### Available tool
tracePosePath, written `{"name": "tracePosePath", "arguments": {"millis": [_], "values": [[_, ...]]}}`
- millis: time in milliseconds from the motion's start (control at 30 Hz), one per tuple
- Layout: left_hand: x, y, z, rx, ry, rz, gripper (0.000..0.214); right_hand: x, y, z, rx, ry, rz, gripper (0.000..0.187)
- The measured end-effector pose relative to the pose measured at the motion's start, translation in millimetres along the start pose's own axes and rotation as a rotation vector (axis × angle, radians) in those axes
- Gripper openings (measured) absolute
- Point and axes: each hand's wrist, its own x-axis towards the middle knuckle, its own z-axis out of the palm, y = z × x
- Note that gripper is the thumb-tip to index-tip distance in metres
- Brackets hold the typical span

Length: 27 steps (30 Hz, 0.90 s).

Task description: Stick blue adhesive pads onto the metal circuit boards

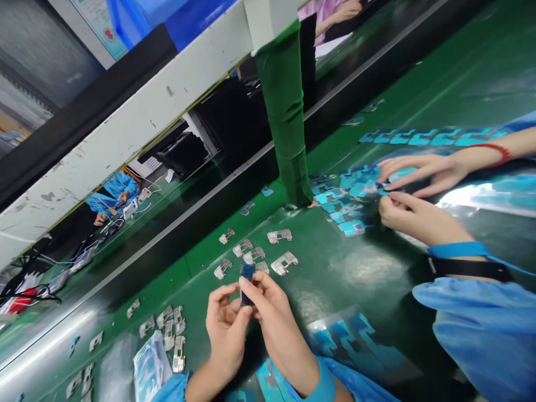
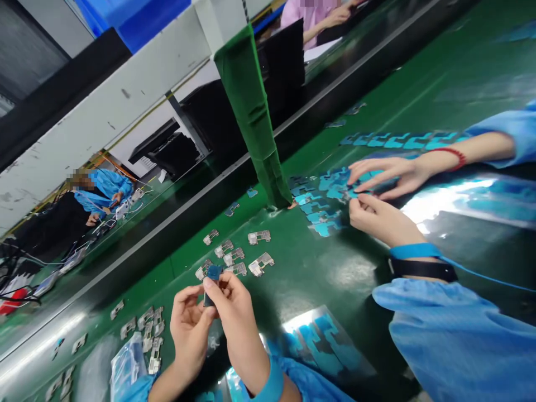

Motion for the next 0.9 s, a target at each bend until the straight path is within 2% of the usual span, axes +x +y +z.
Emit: {"name": "tracePosePath", "arguments": {"millis": [167,233,333,400,567,667,733,833,900], "values": [[-1,1,-4.4,0.006,-0.074,0.038,0.033,-3,4,4,0.049,-0.015,0.026,0.036],[0,-1,-8.4,0.066,-0.079,0.097,0.034,-2,5,4,0.032,-0.019,0.018,0.035],[2,-4,-12.3,0.149,-0.099,0.192,0.036,0,8,1,-0.068,-0.034,-0.034,0.035],[2,-5,-12.9,0.164,-0.108,0.2,0.034,1,9,-3,-0.163,-0.062,-0.059,0.034],[1,0,-17.7,0.23,-0.112,0.201,0.022,1,0,-19,-0.331,-0.276,-0.007,0.032],[11,13,-25.0,0.37,-0.218,0.272,0.021,0,-7,-27,-0.381,-0.36,0.021,0.042],[25,24,-26.8,0.364,-0.296,0.214,0.018,1,-9,-31,-0.309,-0.397,0.063,0.049],[50,35,-18.0,0.236,-0.258,-0.041,0.032,5,-7,-33,-0.09,-0.479,0.175,0.052],[62,38,-7.1,0.238,-0.267,-0.212,0.034,6,-6,-33,-0.001,-0.505,0.206,0.05]]}}
